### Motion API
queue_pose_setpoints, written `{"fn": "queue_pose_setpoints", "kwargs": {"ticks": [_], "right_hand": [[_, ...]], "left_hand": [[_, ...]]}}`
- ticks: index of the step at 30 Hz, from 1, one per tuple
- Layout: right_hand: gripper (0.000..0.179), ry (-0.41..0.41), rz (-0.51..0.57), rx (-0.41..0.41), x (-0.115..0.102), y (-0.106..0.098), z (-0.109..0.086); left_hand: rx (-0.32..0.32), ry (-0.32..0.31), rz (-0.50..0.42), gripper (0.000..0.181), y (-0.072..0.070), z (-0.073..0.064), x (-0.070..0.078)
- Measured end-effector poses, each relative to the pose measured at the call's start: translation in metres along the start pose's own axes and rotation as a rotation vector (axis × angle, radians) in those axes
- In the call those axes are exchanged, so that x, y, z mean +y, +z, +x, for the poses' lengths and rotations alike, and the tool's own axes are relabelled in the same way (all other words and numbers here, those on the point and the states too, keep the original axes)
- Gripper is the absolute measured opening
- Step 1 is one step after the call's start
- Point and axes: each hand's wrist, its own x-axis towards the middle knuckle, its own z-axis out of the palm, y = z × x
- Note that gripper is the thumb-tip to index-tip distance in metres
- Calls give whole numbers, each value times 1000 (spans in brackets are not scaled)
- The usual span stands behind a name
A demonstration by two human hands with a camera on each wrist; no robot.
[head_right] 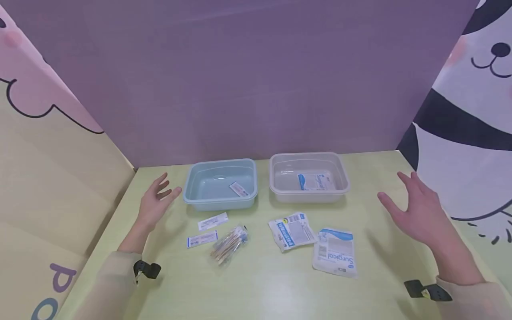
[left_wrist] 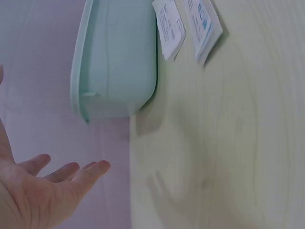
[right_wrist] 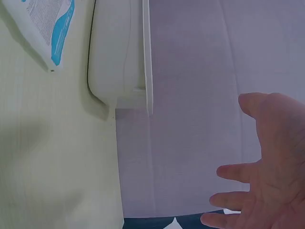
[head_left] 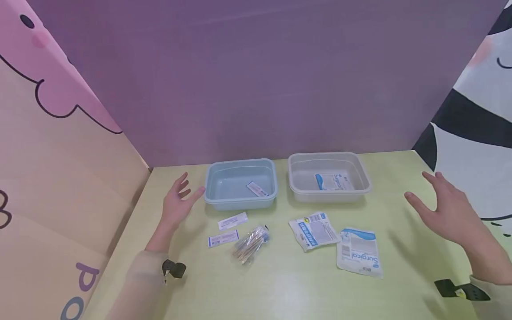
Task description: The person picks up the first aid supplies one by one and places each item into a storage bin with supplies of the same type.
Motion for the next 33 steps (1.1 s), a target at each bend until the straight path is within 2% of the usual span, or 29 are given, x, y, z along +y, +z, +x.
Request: {"fn": "queue_pose_setpoints", "kwargs": {"ticks": [8,14,23,33], "right_hand": [[76,-18,50,-20,-14,5,2],[76,-3,55,-32,-29,1,4],[72,-24,57,-8,-50,5,9],[69,-73,116,-19,-82,14,18]], "left_hand": [[-44,-24,-15,100,29,13,-5],[-66,-16,-33,108,42,22,-7],[-79,-27,-23,113,46,19,-7],[-67,-18,-10,115,46,20,-8]]}}
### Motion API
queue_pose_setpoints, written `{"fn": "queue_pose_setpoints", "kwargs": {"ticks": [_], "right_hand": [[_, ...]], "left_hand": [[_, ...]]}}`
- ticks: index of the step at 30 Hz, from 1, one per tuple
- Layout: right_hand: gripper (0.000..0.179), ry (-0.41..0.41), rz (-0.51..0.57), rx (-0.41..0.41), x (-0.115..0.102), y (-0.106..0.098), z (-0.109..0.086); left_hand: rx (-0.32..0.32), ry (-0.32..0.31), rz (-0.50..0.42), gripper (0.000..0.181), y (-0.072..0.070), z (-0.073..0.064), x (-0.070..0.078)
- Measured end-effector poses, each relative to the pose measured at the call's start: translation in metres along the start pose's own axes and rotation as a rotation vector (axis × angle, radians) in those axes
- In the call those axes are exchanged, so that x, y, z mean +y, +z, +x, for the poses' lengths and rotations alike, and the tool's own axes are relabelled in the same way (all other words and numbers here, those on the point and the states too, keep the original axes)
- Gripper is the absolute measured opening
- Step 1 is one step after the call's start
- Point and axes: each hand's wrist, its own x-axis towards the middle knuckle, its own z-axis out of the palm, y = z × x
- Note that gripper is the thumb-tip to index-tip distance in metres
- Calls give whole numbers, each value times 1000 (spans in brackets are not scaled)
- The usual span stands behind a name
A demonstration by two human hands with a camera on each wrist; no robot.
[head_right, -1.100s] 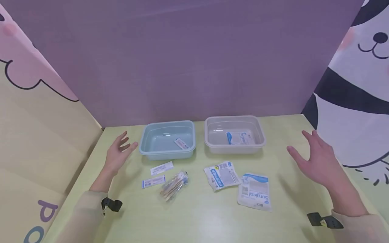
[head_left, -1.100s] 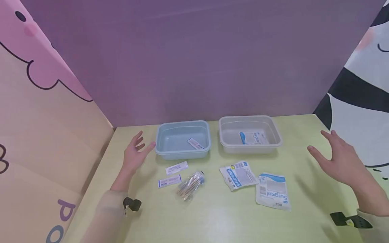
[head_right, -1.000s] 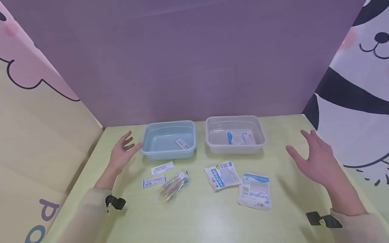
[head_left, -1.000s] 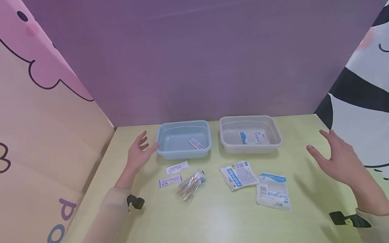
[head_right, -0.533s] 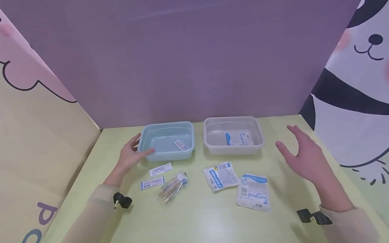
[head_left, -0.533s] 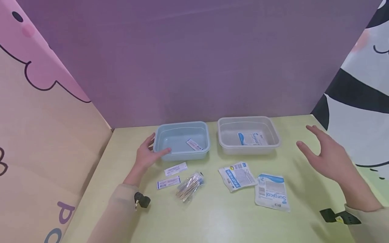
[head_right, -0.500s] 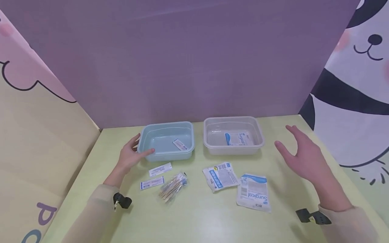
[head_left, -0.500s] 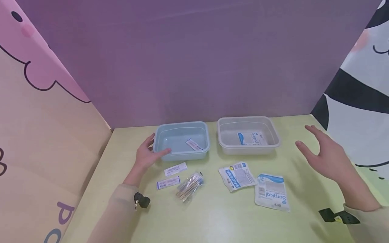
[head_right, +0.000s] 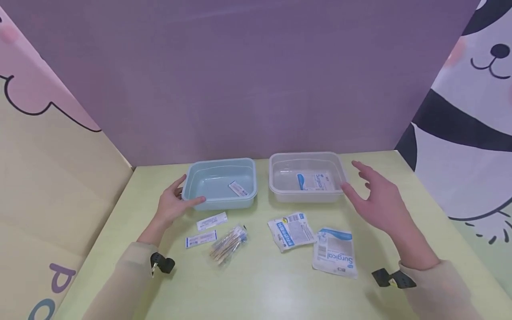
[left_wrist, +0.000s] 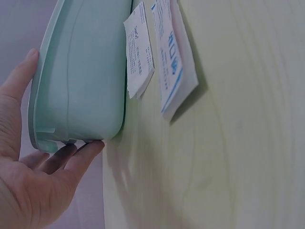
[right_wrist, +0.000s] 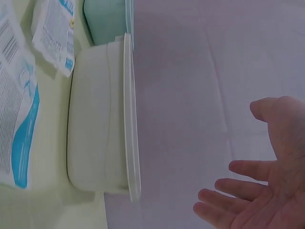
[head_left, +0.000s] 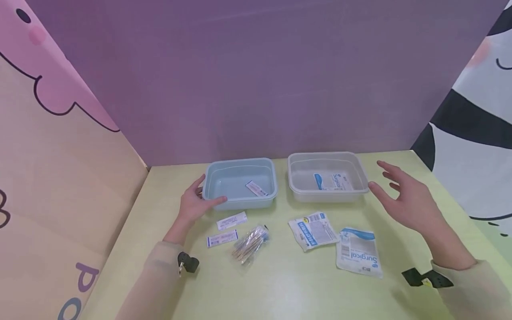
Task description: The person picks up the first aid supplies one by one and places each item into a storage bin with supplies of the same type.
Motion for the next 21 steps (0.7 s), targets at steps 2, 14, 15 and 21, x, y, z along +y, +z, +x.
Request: {"fn": "queue_pose_setpoints", "kwargs": {"ticks": [2,14,15,21], "right_hand": [[68,-15,9,2,-5,3,1],[66,-126,57,-30,-37,29,8],[65,-140,67,-34,-40,32,8],[61,-191,106,-82,-54,45,7]], "left_hand": [[0,1,-1,115,0,0,0],[-4,-5,-13,115,1,0,0],[-6,-8,-16,115,1,-1,1],[-13,-14,-14,114,3,-2,2]]}}
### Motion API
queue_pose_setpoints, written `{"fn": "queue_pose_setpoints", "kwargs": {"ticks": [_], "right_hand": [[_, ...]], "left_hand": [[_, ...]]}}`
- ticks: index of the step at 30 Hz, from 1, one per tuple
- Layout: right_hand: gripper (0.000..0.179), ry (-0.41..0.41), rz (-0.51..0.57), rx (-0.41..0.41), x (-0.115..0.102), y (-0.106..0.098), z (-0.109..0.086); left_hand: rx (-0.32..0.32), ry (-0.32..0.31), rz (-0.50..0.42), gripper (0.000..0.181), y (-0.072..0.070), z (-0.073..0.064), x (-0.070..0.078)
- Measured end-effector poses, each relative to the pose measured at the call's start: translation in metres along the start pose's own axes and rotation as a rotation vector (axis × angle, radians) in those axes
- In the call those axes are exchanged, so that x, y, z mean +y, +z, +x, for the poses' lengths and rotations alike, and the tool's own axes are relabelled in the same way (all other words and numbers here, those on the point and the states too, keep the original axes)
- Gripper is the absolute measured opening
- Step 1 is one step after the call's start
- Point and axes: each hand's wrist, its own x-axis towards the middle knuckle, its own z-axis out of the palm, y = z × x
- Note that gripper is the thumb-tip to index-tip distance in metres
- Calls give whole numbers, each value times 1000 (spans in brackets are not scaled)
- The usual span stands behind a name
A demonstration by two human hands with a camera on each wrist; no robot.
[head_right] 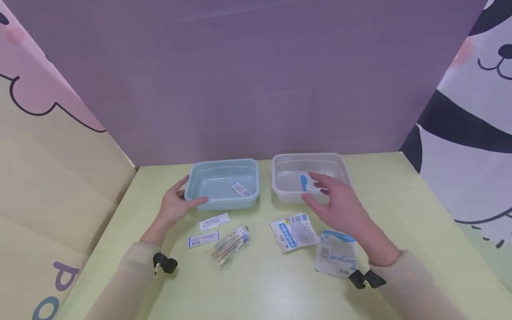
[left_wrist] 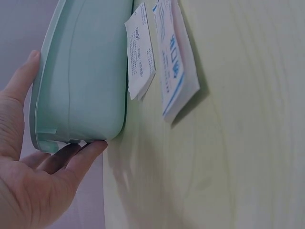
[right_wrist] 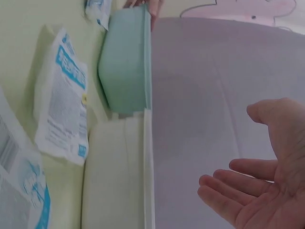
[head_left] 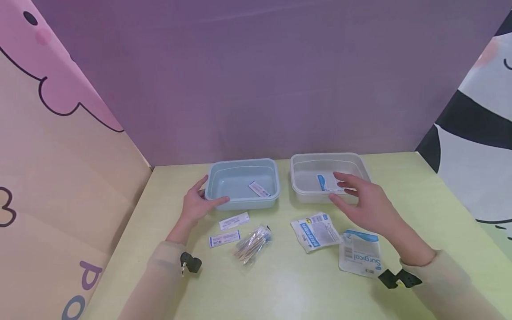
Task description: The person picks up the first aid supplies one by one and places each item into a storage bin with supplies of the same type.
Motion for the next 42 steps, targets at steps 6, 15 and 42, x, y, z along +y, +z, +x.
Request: {"fn": "queue_pose_setpoints", "kwargs": {"ticks": [6,15,42], "right_hand": [[55,-96,33,-27,-8,17,4],[54,-152,11,-89,-24,43,11],[53,-259,7,-340,-49,116,14]], "left_hand": [[4,9,-3,112,0,-2,0],[5,8,-29,112,1,-2,1],[12,-9,-33,112,5,-1,0]]}}
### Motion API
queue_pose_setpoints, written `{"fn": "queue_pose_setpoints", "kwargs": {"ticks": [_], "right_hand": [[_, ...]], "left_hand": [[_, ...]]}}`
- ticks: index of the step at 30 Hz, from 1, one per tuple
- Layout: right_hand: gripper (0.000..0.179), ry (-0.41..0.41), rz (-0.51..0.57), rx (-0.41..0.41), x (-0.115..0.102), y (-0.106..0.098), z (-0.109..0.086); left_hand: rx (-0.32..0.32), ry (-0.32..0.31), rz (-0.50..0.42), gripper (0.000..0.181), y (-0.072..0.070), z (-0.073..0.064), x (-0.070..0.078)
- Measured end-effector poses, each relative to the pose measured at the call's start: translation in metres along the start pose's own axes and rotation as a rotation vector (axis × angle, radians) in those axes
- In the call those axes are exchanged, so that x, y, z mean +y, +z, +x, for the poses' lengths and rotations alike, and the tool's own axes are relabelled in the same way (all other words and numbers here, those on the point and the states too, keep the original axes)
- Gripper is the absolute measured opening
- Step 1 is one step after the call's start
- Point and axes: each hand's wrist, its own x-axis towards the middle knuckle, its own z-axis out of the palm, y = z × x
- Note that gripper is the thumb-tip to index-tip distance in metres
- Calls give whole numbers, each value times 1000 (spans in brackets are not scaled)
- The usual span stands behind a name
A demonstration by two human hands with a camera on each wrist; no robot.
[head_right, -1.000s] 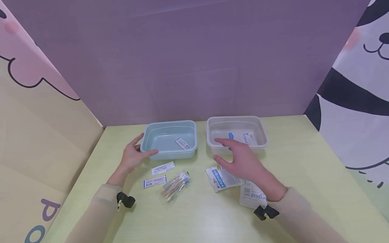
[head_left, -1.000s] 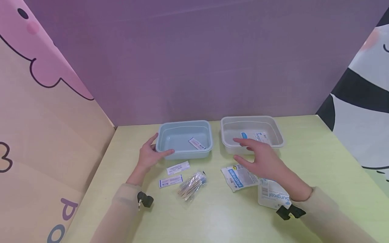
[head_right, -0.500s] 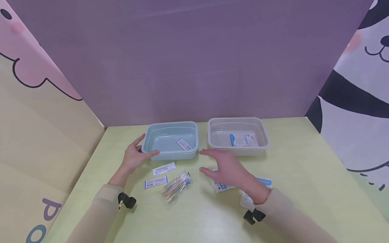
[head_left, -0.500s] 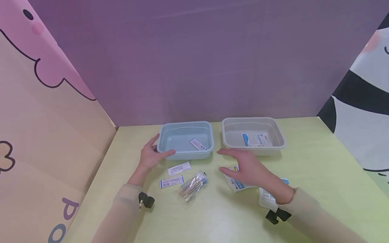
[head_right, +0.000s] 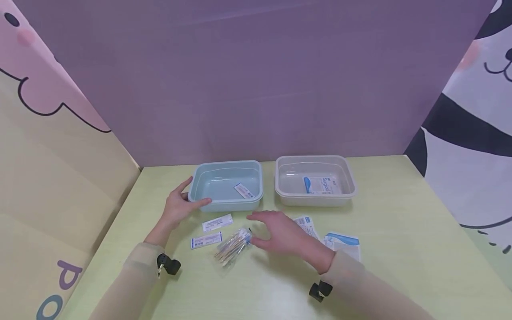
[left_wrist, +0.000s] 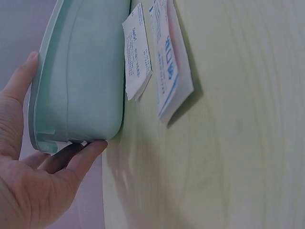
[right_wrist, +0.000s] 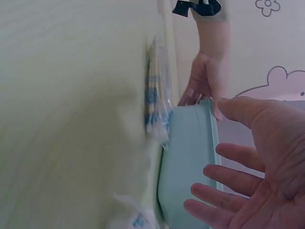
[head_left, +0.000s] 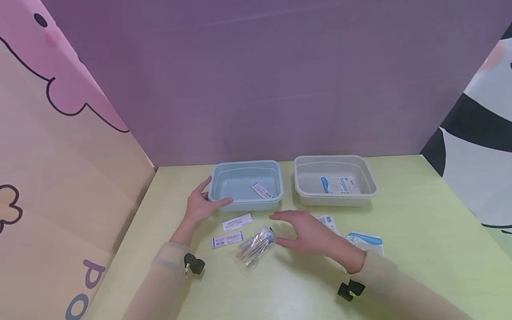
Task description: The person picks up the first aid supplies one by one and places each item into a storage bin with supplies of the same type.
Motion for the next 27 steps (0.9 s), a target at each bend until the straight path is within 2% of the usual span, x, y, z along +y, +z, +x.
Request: {"fn": "queue_pose_setpoints", "kwargs": {"ticks": [9,18,23,27], "right_hand": [[54,-41,4,-73,-12,19,3],[64,10,-48,-230,-20,33,5],[65,29,-58,-263,-22,39,6],[64,27,-89,-256,-24,41,7]], "left_hand": [[3,7,-5,110,0,-1,2],[4,1,4,111,0,-1,-1],[6,5,9,111,0,-2,-1],[7,9,11,112,0,-2,0]]}}
